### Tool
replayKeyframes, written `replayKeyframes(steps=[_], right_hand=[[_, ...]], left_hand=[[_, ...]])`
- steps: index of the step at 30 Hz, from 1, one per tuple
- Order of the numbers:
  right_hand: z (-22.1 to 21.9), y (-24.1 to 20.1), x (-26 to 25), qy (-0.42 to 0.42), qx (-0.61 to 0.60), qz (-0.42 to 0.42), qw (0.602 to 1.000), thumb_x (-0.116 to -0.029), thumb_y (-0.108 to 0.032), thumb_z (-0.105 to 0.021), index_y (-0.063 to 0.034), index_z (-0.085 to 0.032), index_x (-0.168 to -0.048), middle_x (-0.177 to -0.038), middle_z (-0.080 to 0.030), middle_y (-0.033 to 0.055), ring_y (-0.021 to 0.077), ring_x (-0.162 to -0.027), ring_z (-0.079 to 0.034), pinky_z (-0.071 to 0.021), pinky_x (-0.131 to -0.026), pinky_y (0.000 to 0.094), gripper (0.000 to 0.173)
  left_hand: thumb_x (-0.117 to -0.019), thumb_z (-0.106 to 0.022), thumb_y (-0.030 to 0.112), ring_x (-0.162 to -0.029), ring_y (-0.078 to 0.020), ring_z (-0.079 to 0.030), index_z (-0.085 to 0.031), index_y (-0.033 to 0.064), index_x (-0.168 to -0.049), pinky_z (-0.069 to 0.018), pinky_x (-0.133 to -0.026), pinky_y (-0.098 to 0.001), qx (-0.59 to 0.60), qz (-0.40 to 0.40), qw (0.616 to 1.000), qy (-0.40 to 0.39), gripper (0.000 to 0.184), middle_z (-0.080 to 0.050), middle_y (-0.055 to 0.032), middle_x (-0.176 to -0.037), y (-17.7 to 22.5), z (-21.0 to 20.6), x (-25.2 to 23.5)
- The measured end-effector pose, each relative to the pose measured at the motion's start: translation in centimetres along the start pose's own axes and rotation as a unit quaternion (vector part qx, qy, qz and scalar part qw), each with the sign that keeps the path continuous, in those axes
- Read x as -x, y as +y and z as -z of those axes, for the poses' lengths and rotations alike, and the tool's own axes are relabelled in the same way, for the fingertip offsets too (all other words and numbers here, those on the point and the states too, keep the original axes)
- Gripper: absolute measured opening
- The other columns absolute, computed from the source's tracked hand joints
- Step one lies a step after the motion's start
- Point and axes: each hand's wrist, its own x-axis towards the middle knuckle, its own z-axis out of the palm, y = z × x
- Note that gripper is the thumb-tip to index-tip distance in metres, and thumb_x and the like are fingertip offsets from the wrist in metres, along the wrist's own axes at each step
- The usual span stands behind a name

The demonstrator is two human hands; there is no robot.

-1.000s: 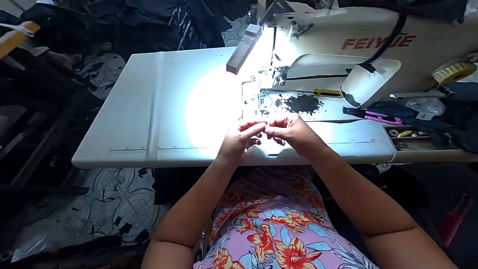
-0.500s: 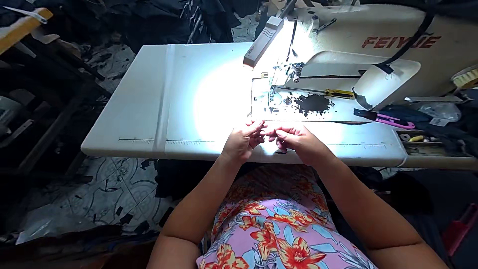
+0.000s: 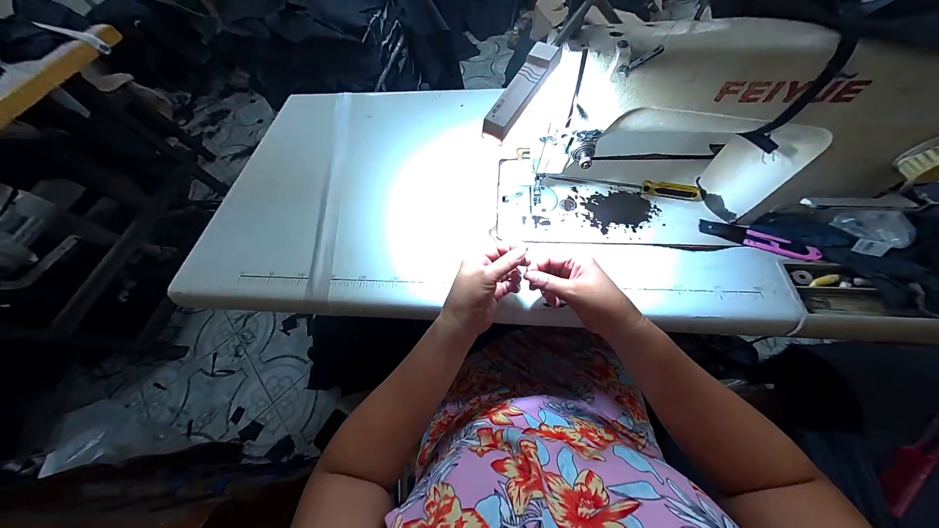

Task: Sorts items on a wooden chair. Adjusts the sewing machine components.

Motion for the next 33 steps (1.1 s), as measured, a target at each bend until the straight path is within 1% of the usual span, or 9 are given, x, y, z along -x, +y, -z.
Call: replayKeyframes(steps=[2,6,10,13,15,17,23,28,33], right_hand=[[0.0,0.0,-0.1,0.001,-0.003,-0.008,1.000,-0.0975,0.000,-0.060,-0.0045,-0.068,-0.084,-0.068,-0.061,-0.0030,-0.0001,-0.053,-0.051,-0.0435,-0.050,0.0143,0.016],[0.1,-0.1,-0.3,-0.008,-0.010,-0.019,1.000,-0.0963,0.001,-0.059,-0.0048,-0.066,-0.080,-0.065,-0.060,-0.0038,-0.0008,-0.052,-0.049,-0.0419,-0.050,0.0140,0.019],[0.9,-0.1,-0.3,-0.021,0.033,-0.018,0.999,-0.0952,0.000,-0.063,-0.0047,-0.066,-0.080,-0.064,-0.060,-0.0047,-0.0018,-0.053,-0.050,-0.0424,-0.051,0.0136,0.017],[1.9,-0.5,-0.2,0.052,0.164,0.023,0.985,-0.0986,-0.004,-0.062,-0.0022,-0.067,-0.092,-0.074,-0.062,-0.0005,0.0014,-0.062,-0.054,-0.0462,-0.059,0.0184,0.008],[2.8,-0.4,-0.5,0.114,0.221,0.058,0.967,-0.1000,-0.004,-0.060,0.0013,-0.068,-0.104,-0.086,-0.067,0.0064,0.0073,-0.068,-0.059,-0.0515,-0.063,0.0250,0.011],[3.6,-0.5,-0.7,0.151,0.254,0.075,0.952,-0.1010,-0.004,-0.058,0.0013,-0.068,-0.110,-0.092,-0.068,0.0086,0.0089,-0.071,-0.061,-0.0521,-0.065,0.0259,0.014],[4.0,0.2,-0.8,0.166,0.272,0.105,0.942,-0.0975,0.000,-0.062,0.0013,-0.069,-0.106,-0.095,-0.068,0.0080,0.0061,-0.077,-0.063,-0.0534,-0.070,0.0211,0.011],[3.4,1.0,-0.8,0.160,0.298,0.114,0.934,-0.0954,0.002,-0.062,0.0026,-0.070,-0.108,-0.103,-0.071,0.0130,0.0139,-0.087,-0.067,-0.0569,-0.076,0.0288,0.014],[2.6,1.1,-1.2,0.176,0.318,0.131,0.922,-0.0935,-0.004,-0.064,-0.0026,-0.072,-0.102,-0.101,-0.068,0.0090,0.0111,-0.083,-0.062,-0.0527,-0.072,0.0262,0.011]], left_hand=[[-0.1023,-0.058,0.007,-0.066,-0.0032,-0.060,-0.070,0.0080,-0.102,-0.0522,-0.061,-0.0177,-0.011,-0.020,1.000,-0.020,0.012,-0.068,0.0008,-0.087,-0.2,0.3,-0.1],[-0.0978,-0.062,-0.001,-0.063,-0.0041,-0.061,-0.071,0.0056,-0.093,-0.0525,-0.060,-0.0186,-0.020,-0.045,0.999,-0.020,0.012,-0.069,-0.0007,-0.079,-0.6,0.7,-0.6],[-0.1008,-0.059,0.002,-0.062,-0.0026,-0.062,-0.069,0.0078,-0.093,-0.0534,-0.059,-0.0172,-0.002,-0.048,0.998,0.048,0.014,-0.071,0.0005,-0.081,0.3,0.8,-1.1],[-0.1017,-0.058,0.005,-0.060,-0.0021,-0.062,-0.066,0.0100,-0.090,-0.0535,-0.058,-0.0164,0.005,-0.044,0.995,0.091,0.015,-0.070,0.0013,-0.078,1.5,1.4,-1.6],[-0.1023,-0.057,0.007,-0.059,-0.0022,-0.062,-0.064,0.0111,-0.090,-0.0525,-0.057,-0.0160,0.012,-0.025,0.995,0.094,0.015,-0.069,0.0013,-0.075,1.8,1.7,-1.8],[-0.1029,-0.057,0.008,-0.058,-0.0028,-0.062,-0.062,0.0114,-0.091,-0.0518,-0.055,-0.0158,0.028,0.003,0.994,0.103,0.013,-0.068,0.0006,-0.074,2.1,1.6,-2.0],[-0.1015,-0.059,0.009,-0.057,-0.0023,-0.063,-0.066,0.0096,-0.089,-0.0515,-0.053,-0.0154,0.030,0.036,0.992,0.116,0.015,-0.071,0.0000,-0.074,1.7,1.5,-2.4],[-0.1017,-0.060,0.011,-0.056,-0.0014,-0.064,-0.066,0.0099,-0.089,-0.0517,-0.052,-0.0146,-0.002,0.037,0.993,0.111,0.014,-0.072,0.0007,-0.074,1.5,1.5,-2.4],[-0.1007,-0.061,0.008,-0.055,-0.0016,-0.063,-0.066,0.0087,-0.089,-0.0513,-0.051,-0.0148,0.004,0.035,0.994,0.108,0.013,-0.072,-0.0004,-0.074,1.4,1.6,-2.6]])
